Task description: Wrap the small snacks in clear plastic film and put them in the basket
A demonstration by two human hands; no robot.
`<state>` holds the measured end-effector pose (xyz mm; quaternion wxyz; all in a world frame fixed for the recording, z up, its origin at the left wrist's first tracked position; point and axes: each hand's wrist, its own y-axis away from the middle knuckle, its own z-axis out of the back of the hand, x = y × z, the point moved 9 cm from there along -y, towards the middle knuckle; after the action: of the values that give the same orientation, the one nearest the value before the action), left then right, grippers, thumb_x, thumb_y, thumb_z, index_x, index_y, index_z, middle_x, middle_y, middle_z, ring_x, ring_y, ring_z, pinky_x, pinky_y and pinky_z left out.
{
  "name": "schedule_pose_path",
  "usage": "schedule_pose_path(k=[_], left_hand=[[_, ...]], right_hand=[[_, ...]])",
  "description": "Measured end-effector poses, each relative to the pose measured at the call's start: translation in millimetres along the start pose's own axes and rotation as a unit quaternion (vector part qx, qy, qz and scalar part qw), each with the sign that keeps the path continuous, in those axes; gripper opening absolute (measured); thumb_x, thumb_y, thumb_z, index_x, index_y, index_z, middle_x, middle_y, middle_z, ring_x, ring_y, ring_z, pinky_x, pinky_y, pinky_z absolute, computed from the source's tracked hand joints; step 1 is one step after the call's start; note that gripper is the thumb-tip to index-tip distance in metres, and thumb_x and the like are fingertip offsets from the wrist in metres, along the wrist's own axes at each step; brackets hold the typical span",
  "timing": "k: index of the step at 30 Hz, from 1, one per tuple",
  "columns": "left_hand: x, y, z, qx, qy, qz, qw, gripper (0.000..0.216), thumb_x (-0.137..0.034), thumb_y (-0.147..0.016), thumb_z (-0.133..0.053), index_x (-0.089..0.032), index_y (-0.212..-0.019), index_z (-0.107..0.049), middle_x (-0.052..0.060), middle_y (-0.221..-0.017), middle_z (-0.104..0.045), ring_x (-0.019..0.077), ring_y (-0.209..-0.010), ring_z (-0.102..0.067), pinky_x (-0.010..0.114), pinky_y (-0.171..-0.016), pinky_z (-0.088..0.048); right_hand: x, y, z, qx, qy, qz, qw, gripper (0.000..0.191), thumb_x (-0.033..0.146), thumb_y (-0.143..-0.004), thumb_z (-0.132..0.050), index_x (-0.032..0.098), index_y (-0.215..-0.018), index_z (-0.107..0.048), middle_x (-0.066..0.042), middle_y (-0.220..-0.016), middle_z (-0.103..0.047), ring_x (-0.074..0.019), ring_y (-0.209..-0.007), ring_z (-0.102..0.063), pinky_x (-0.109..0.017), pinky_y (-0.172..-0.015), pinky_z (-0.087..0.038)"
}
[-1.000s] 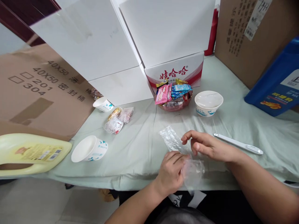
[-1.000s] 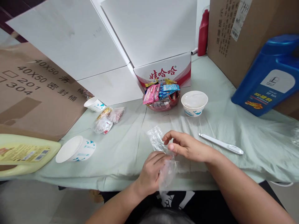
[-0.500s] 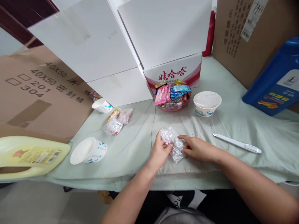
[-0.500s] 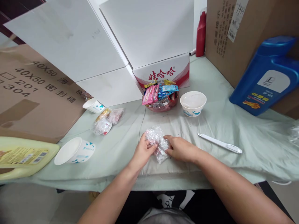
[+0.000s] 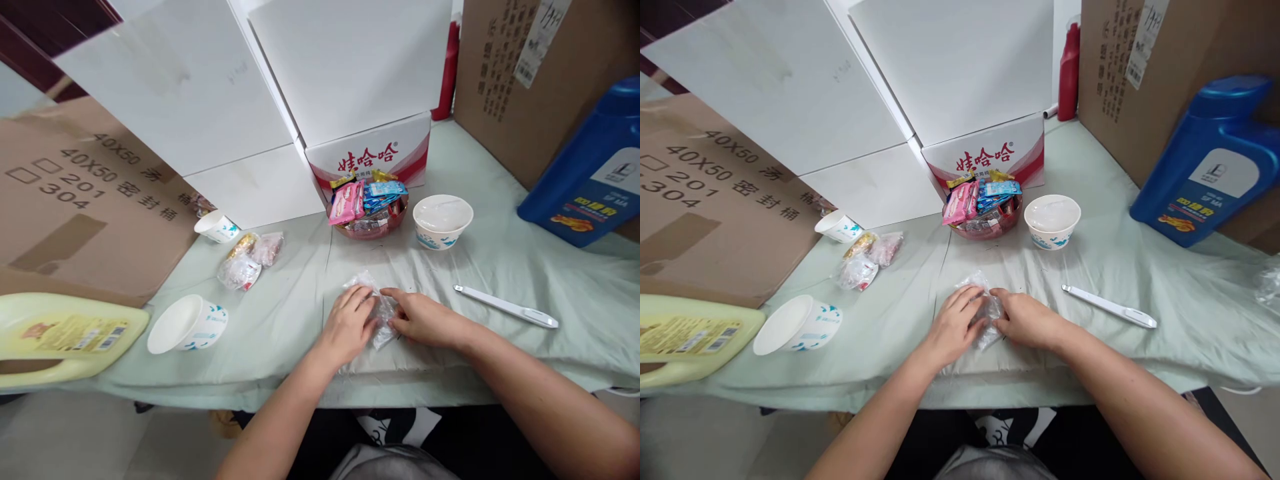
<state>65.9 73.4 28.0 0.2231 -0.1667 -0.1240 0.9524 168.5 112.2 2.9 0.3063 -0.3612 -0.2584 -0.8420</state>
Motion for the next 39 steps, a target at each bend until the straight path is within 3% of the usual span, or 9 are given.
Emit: schedule_pose_path(k=[5, 10, 16, 20, 25, 29, 32, 35, 39], left_hand=[[9.6, 0.3, -15.9, 0.051, 0.009, 0.038, 0.998, 0.039, -0.032, -0.094, -0.050, -0.021, -0.131, -0.054, 0.012, -0.140, -0.051, 0.0299, -0.135, -0.040, 0.052, -0.110, -0.037], [10.5, 1.1, -13.9, 0.048, 0.023, 0.033, 0.998, 0.039, -0.031, -0.094, -0.051, -0.018, -0.131, -0.054, 0.012, -0.140, -0.051, 0.0291, -0.136, -0.039, 0.050, -0.111, -0.036], [-0.3, 5.1, -5.1, 0.037, 0.115, -0.013, 0.993, 0.027, -0.021, -0.093, -0.048, -0.018, -0.117, -0.061, 0.014, -0.140, -0.050, 0.0267, -0.129, -0.048, 0.044, -0.105, -0.045], [-7.5, 8.4, -2.7, 0.031, 0.192, -0.050, 0.980, 0.029, -0.008, -0.091, -0.041, -0.019, -0.105, -0.064, 0.012, -0.118, -0.060, 0.0238, -0.121, -0.055, 0.041, -0.099, -0.051], [7.5, 11.3, -7.5, 0.008, 0.226, 0.005, 0.974, 0.059, -0.004, -0.088, -0.040, -0.022, -0.144, -0.033, 0.010, -0.119, -0.062, 0.0208, -0.110, -0.061, 0.041, -0.096, -0.052], [13.9, 13.2, -9.9, -0.001, 0.211, 0.023, 0.977, 0.070, -0.005, -0.088, -0.038, -0.021, -0.152, -0.013, 0.007, -0.106, -0.066, 0.0199, -0.110, -0.061, 0.039, -0.097, -0.051], [8.1, 11.5, -5.7, -0.016, 0.204, -0.007, 0.979, 0.057, -0.002, -0.087, -0.036, -0.020, -0.142, -0.036, 0.007, -0.103, -0.064, 0.0181, -0.105, -0.061, 0.036, -0.093, -0.052], [1.1, 9.3, 4.0, -0.053, 0.165, -0.031, 0.984, 0.043, 0.002, -0.083, -0.036, -0.019, -0.110, -0.062, 0.007, -0.098, -0.060, 0.0194, -0.101, -0.057, 0.036, -0.088, -0.053], [-2.2, 7.7, 12.2, -0.088, 0.099, -0.028, 0.991, 0.035, 0.001, -0.080, -0.039, -0.020, -0.084, -0.068, 0.007, -0.093, -0.058, 0.0205, -0.094, -0.054, 0.036, -0.081, -0.052]], right_hand=[[24.5, 16.1, 31.1, -0.122, 0.146, 0.100, 0.977, 0.051, 0.026, -0.082, -0.066, 0.018, -0.130, -0.054, -0.013, -0.116, -0.062, -0.0233, -0.097, -0.061, -0.034, -0.081, -0.047], [41.1, 17.2, 6.1, -0.026, 0.245, 0.216, 0.945, 0.010, 0.015, -0.081, -0.064, 0.019, -0.088, -0.071, -0.010, -0.102, -0.063, -0.0236, -0.101, -0.054, -0.036, -0.087, -0.044], [57.6, 33.3, -2.6, 0.024, 0.207, 0.247, 0.946, 0.020, 0.016, -0.090, -0.051, 0.019, -0.081, -0.068, -0.006, -0.090, -0.067, -0.0204, -0.093, -0.057, -0.033, -0.085, -0.041], [57.5, 41.0, 1.9, 0.083, 0.114, 0.200, 0.969, 0.018, 0.018, -0.090, -0.048, 0.020, -0.090, -0.066, -0.002, -0.081, -0.067, -0.0150, -0.072, -0.059, -0.025, -0.067, -0.040], [30.9, 10.4, 20.9, -0.039, 0.138, 0.077, 0.987, 0.019, 0.024, -0.094, -0.044, 0.020, -0.094, -0.062, -0.004, -0.085, -0.070, -0.0167, -0.072, -0.062, -0.025, -0.063, -0.037], [11.1, -8.0, 21.4, -0.109, 0.274, -0.022, 0.955, 0.021, 0.026, -0.096, -0.042, 0.016, -0.099, -0.060, -0.010, -0.093, -0.071, -0.0217, -0.080, -0.066, -0.027, -0.061, -0.035], [8.0, -12.0, 14.7, -0.107, 0.329, -0.042, 0.937, 0.023, 0.025, -0.097, -0.039, 0.014, -0.099, -0.059, -0.011, -0.094, -0.071, -0.0230, -0.078, -0.068, -0.029, -0.057, -0.033], [8.8, -12.2, 11.9, -0.111, 0.343, -0.046, 0.932, 0.024, 0.025, -0.098, -0.036, 0.014, -0.100, -0.058, -0.011, -0.093, -0.070, -0.0233, -0.076, -0.068, -0.029, -0.055, -0.033], [8.9, -13.5, 9.3, -0.116, 0.340, -0.043, 0.932, 0.023, 0.026, -0.098, -0.039, 0.014, -0.102, -0.057, -0.010, -0.094, -0.070, -0.0237, -0.076, -0.068, -0.030, -0.056, -0.034]])
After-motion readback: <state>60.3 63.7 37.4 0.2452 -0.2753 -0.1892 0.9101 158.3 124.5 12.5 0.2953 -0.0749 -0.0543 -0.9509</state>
